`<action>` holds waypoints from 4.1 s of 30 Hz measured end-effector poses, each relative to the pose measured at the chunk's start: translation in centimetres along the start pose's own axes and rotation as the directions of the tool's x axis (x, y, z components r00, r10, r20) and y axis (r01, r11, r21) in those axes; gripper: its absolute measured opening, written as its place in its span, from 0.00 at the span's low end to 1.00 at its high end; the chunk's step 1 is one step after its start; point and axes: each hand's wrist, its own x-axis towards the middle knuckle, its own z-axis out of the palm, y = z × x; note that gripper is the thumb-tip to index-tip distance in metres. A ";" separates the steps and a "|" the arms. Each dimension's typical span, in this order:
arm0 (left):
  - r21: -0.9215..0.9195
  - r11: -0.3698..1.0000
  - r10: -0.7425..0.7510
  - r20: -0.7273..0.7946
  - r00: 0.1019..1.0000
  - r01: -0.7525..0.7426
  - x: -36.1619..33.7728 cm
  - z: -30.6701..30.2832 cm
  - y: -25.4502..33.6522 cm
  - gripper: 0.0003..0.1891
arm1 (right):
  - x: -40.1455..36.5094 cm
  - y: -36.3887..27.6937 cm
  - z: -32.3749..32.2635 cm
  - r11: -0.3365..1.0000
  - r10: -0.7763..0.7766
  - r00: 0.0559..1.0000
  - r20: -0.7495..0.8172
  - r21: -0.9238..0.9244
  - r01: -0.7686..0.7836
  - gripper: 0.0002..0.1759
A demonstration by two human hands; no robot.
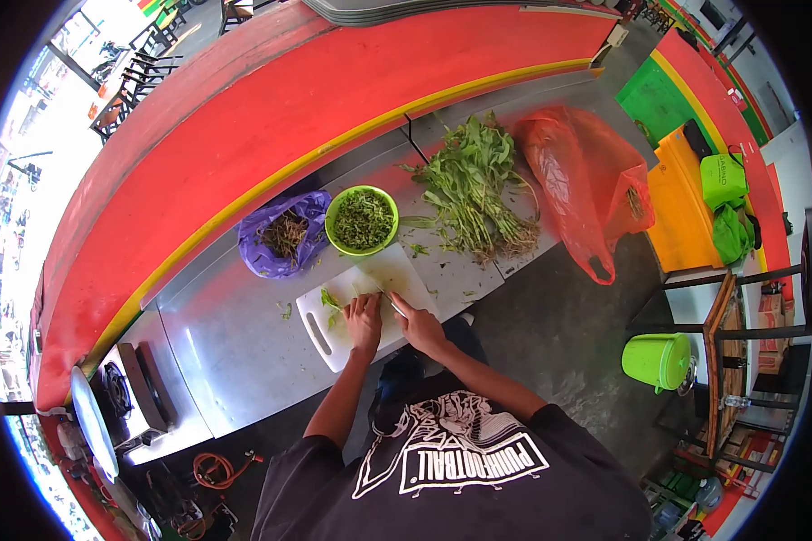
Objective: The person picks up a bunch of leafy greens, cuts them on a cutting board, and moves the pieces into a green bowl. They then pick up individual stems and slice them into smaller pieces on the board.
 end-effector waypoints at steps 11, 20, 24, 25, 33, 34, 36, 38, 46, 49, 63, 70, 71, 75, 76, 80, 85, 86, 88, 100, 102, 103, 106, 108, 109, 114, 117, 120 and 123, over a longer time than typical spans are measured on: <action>-0.009 1.000 -0.004 -0.008 1.000 0.004 0.0 -0.1 0.1 0.09 | -3.2 2.8 0.2 0.995 -0.068 0.997 -0.035 -0.080 0.065 0.33; 0.000 1.000 -0.024 0.024 0.999 0.024 -0.5 -0.2 0.3 0.11 | 0.7 0.0 0.6 1.000 0.007 1.000 0.006 -0.030 -0.007 0.32; -0.009 0.999 -0.040 0.004 0.999 0.040 0.2 0.0 0.3 0.09 | -0.2 -0.1 -0.1 1.000 0.002 1.000 0.013 -0.006 -0.002 0.31; -0.013 0.999 -0.042 0.013 0.999 0.042 0.4 -0.1 0.4 0.09 | -0.8 0.4 -0.2 1.000 -0.005 1.000 0.010 -0.016 0.006 0.31; 0.002 1.000 -0.026 0.015 1.000 0.026 -0.9 0.1 0.2 0.08 | -3.4 2.4 0.5 0.995 -0.068 0.996 -0.053 -0.075 0.064 0.32; -0.005 1.000 -0.019 0.013 1.000 0.019 -1.0 -0.1 0.3 0.09 | -3.1 2.3 0.5 0.996 -0.063 0.997 -0.039 -0.065 0.061 0.32; -0.015 1.000 -0.011 0.013 1.000 0.011 -1.1 -0.1 0.4 0.09 | -2.1 1.8 0.7 0.997 -0.066 0.997 -0.044 -0.034 0.065 0.32; 0.010 1.000 -0.017 0.017 1.000 0.017 -0.9 0.0 0.4 0.08 | -0.8 1.2 1.0 0.997 -0.076 0.996 -0.048 -0.006 0.076 0.32; 0.010 0.998 -0.067 0.020 0.998 0.067 0.2 0.1 0.4 0.07 | -1.0 0.9 0.3 1.000 -0.005 1.000 0.007 -0.010 0.005 0.31; 0.001 0.998 -0.064 0.011 0.998 0.064 0.0 0.3 0.2 0.07 | -3.2 2.1 -0.2 1.000 -0.011 1.000 0.009 -0.026 0.011 0.32; 0.008 1.000 -0.016 0.011 1.000 0.016 -0.5 -0.2 0.3 0.09 | 0.2 0.0 0.3 1.000 0.015 1.000 0.014 0.027 -0.016 0.32; -0.012 0.998 -0.054 0.002 0.999 0.054 -0.1 0.0 0.2 0.08 | -2.8 1.9 0.4 0.999 -0.028 0.999 -0.030 0.032 0.029 0.32; -0.003 0.999 -0.042 -0.006 0.999 0.042 -0.2 0.1 0.1 0.08 | -3.4 2.2 0.3 0.999 -0.030 0.999 -0.029 0.031 0.031 0.32; 0.007 0.999 -0.047 -0.009 0.999 0.047 -1.1 0.4 -0.2 0.09 | -3.9 2.7 0.4 0.999 -0.037 0.999 -0.027 0.001 0.037 0.32; -0.001 0.999 -0.032 -0.001 0.999 0.032 -1.3 0.3 -0.2 0.09 | -3.8 2.6 0.4 1.000 -0.025 1.000 -0.017 0.002 0.025 0.33; -0.013 1.000 -0.001 -0.005 1.000 0.000 -1.2 -0.3 0.2 0.09 | -1.4 1.4 0.6 0.998 -0.018 1.000 -0.012 0.060 0.019 0.32; -0.006 0.999 -0.039 -0.022 0.999 0.038 -0.2 0.3 0.0 0.08 | 0.6 0.2 0.7 1.000 0.020 0.999 0.029 0.020 -0.020 0.31; -0.002 0.999 -0.050 -0.026 0.998 0.049 -0.1 0.5 -0.1 0.07 | 0.4 0.2 0.6 1.000 0.019 0.999 0.030 0.019 -0.020 0.31; -0.011 0.998 -0.056 -0.021 0.998 0.056 0.2 0.2 0.2 0.06 | -0.5 0.8 0.5 1.000 0.004 1.000 0.022 0.012 -0.004 0.32; -0.019 1.000 -0.016 -0.023 1.000 0.015 -0.7 -0.4 0.4 0.08 | -3.1 2.1 0.2 0.999 0.013 1.000 0.012 0.030 -0.014 0.32; -0.019 1.000 -0.006 -0.019 1.000 0.006 -0.8 -0.4 0.2 0.08 | -1.8 1.4 0.6 0.998 0.009 1.000 0.003 0.055 -0.009 0.32; -0.027 1.000 -0.002 -0.026 1.000 0.001 -0.8 -0.3 0.1 0.08 | -1.2 1.1 0.8 0.997 0.006 1.000 -0.004 0.079 -0.005 0.32; -0.036 0.999 -0.024 -0.035 0.999 0.023 -0.5 0.0 0.0 0.08 | 0.4 0.5 1.2 0.999 0.032 0.999 0.011 0.039 -0.033 0.33; -0.041 0.998 -0.052 -0.036 0.998 0.050 0.0 0.1 0.1 0.08 | 0.2 0.6 1.2 0.999 0.019 1.000 0.003 0.032 -0.019 0.33; -0.046 0.997 -0.070 -0.023 0.997 0.069 0.2 0.0 0.2 0.07 | 0.0 0.7 1.1 1.000 0.007 1.000 -0.004 0.026 -0.007 0.33; -0.037 0.996 -0.077 -0.024 0.997 0.076 0.1 0.0 0.0 0.07 | -3.5 2.6 0.7 0.999 -0.036 0.999 -0.021 -0.029 0.036 0.33; -0.034 0.998 -0.063 -0.053 0.997 0.061 -0.3 0.1 0.0 0.07 | -4.4 3.0 0.5 0.999 -0.041 0.999 -0.035 -0.013 0.040 0.33; -0.015 0.999 -0.035 -0.036 0.999 0.034 -0.7 -0.2 0.4 0.08 | -4.1 2.7 0.4 1.000 -0.003 1.000 -0.023 0.015 0.004 0.33; -0.031 0.999 -0.017 -0.028 0.999 0.016 -1.0 -0.4 0.3 0.09 | -2.4 1.8 0.8 0.998 0.015 1.000 -0.009 0.055 -0.015 0.32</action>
